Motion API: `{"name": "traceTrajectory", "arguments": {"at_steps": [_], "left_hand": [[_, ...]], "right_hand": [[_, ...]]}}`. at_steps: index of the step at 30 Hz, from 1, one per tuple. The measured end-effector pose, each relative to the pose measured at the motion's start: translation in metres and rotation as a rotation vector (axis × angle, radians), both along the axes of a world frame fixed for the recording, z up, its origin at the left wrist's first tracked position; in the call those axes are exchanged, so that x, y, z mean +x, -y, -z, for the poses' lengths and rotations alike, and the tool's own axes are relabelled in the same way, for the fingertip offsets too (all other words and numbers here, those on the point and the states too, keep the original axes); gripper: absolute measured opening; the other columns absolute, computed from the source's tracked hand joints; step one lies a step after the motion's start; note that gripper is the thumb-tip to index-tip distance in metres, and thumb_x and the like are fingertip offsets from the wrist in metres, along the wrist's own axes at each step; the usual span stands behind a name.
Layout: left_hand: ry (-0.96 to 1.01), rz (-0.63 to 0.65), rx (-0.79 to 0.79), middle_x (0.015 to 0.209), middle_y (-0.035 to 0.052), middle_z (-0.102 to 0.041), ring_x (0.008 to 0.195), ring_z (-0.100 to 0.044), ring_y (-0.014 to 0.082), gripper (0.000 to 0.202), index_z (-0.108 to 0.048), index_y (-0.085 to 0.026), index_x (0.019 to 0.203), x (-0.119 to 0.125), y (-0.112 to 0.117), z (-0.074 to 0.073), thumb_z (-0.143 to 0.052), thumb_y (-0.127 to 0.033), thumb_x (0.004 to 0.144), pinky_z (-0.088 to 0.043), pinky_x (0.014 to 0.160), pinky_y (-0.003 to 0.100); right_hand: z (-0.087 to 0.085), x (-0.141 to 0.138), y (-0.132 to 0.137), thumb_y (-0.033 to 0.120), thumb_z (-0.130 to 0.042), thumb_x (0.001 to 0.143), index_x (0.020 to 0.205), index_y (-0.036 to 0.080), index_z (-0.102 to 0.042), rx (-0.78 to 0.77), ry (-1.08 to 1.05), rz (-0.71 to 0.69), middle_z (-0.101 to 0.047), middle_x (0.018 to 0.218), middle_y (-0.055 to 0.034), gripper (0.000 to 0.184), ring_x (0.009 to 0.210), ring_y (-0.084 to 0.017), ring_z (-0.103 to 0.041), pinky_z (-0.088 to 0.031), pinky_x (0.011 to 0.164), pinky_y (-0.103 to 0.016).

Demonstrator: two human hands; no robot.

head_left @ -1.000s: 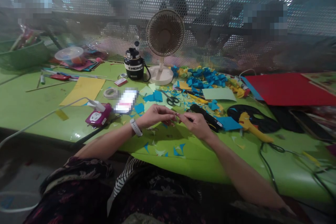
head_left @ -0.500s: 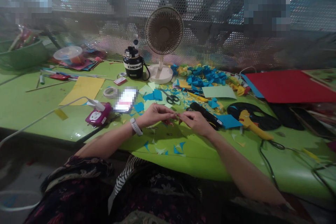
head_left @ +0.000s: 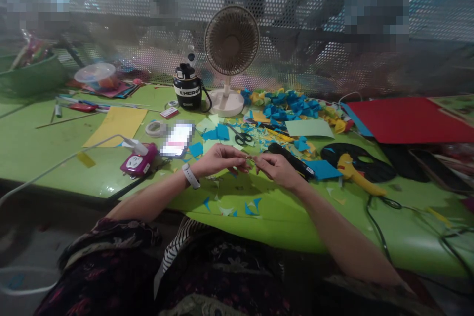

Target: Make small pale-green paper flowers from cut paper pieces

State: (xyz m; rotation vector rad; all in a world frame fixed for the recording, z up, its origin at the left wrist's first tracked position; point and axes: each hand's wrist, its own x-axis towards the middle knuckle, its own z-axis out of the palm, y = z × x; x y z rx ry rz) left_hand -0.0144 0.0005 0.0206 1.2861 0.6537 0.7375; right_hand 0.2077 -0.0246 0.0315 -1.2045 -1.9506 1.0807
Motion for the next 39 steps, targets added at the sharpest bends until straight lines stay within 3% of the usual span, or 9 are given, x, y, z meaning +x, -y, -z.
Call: {"name": "traceTrajectory", "arguments": {"at_steps": [12, 32, 39], "left_hand": [[0.027, 0.026, -0.007, 0.088, 0.0125, -0.078, 0.076, -0.076, 0.0195, 0.037, -0.074, -0.009, 0.097, -0.0022, -0.0011, 0.0001, -0.083, -0.036, 0.073, -0.063, 0.068, 0.029], [0.061, 0.026, -0.045, 0.090, 0.0129, -0.079, 0.073, -0.077, 0.0195, 0.040, -0.074, -0.009, 0.098, -0.0016, -0.0015, 0.0048, -0.085, -0.036, 0.070, -0.065, 0.071, 0.031], [0.064, 0.040, -0.051, 0.089, 0.0126, -0.079, 0.073, -0.077, 0.0195, 0.039, -0.076, -0.009, 0.095, -0.0012, -0.0012, 0.0000, -0.086, -0.035, 0.069, -0.065, 0.072, 0.030]], "right_hand": [[0.0022, 0.0033, -0.0020, 0.078, -0.053, 0.081, 0.063, 0.019, -0.060, -0.097, -0.033, -0.021, -0.033, 0.046, 0.0068, 0.063, 0.044, -0.009, -0.028, -0.019, 0.046, -0.028], [0.0003, 0.0005, -0.0003, 0.078, -0.054, 0.080, 0.063, 0.018, -0.059, -0.105, -0.022, -0.015, -0.034, 0.048, 0.0065, 0.062, 0.046, -0.009, -0.028, -0.020, 0.048, -0.027], [0.0007, 0.0000, 0.0004, 0.077, -0.055, 0.080, 0.063, 0.018, -0.059, -0.119, -0.029, -0.018, -0.033, 0.047, 0.0068, 0.061, 0.046, -0.009, -0.027, -0.019, 0.047, -0.027]]}}
